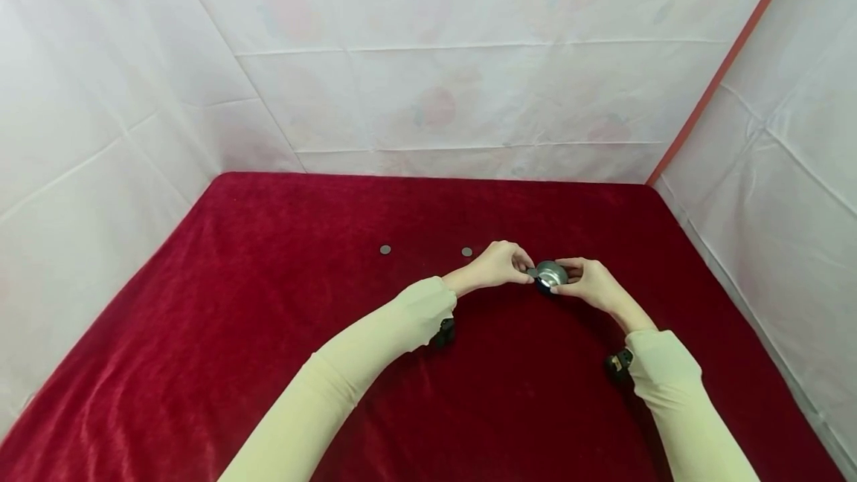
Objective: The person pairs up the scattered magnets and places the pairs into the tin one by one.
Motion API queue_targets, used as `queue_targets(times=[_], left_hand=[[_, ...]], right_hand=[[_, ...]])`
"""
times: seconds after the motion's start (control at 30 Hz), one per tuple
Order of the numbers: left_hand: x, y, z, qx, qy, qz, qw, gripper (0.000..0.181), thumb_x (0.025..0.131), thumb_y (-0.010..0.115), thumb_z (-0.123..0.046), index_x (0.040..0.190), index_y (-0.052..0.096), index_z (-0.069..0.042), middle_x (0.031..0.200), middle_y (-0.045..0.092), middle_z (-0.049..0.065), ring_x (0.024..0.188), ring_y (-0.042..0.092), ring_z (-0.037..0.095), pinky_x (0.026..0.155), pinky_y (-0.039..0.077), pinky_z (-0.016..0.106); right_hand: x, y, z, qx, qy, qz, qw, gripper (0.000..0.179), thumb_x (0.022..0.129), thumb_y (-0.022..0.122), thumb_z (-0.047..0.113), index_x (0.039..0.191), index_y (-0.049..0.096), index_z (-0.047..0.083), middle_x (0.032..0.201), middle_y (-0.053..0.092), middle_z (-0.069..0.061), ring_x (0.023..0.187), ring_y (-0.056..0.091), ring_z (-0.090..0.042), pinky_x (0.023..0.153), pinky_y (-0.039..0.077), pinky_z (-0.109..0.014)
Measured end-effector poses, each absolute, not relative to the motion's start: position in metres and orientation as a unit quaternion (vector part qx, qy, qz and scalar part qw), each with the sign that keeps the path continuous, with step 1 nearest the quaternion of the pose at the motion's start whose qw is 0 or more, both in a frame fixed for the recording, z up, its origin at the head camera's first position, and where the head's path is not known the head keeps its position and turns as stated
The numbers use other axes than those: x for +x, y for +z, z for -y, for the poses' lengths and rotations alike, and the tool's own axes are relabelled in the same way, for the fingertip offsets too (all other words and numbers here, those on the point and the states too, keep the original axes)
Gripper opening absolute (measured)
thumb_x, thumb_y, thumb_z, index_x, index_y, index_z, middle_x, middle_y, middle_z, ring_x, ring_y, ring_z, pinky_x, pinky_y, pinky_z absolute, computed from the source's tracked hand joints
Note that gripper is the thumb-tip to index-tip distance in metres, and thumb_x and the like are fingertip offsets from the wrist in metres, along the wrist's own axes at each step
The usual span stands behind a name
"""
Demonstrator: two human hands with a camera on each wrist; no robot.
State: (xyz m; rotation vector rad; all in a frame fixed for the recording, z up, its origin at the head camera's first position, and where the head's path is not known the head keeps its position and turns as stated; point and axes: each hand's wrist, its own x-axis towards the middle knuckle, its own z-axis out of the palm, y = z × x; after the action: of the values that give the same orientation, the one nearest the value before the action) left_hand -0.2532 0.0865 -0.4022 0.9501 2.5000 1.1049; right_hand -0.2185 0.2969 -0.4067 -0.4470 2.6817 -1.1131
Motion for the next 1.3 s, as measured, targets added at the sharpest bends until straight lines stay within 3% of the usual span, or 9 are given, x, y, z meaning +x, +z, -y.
queue_targets(times=[0.63,1.3], left_hand=[[-0.254,-0.413,-0.113,0.283,0.414,-0.857,0.117,0.021,0.079,0.066,-0.012,0.098,0.067,-0.003,0.088,0.066,0.002,0.073,0.056,0.002,0.061,0.04,0.007],[-0.255,-0.413,-0.121,0.257,0.43,-0.857,0.123,0.021,0.079,0.066,-0.014,0.099,0.068,-0.005,0.082,0.066,-0.001,0.068,0.055,0.002,0.057,0.041,0.01]], right_hand=[[-0.219,-0.406,-0.298,-0.153,-0.385,-0.904,0.104,0.059,0.078,0.068,0.02,0.122,0.044,-0.012,0.113,0.051,-0.029,0.099,0.055,-0.036,0.071,0.049,-0.022],[-0.22,-0.407,-0.299,-0.158,-0.383,-0.904,0.103,0.058,0.079,0.067,0.017,0.122,0.044,-0.014,0.113,0.051,-0.03,0.098,0.056,-0.037,0.071,0.049,-0.023]])
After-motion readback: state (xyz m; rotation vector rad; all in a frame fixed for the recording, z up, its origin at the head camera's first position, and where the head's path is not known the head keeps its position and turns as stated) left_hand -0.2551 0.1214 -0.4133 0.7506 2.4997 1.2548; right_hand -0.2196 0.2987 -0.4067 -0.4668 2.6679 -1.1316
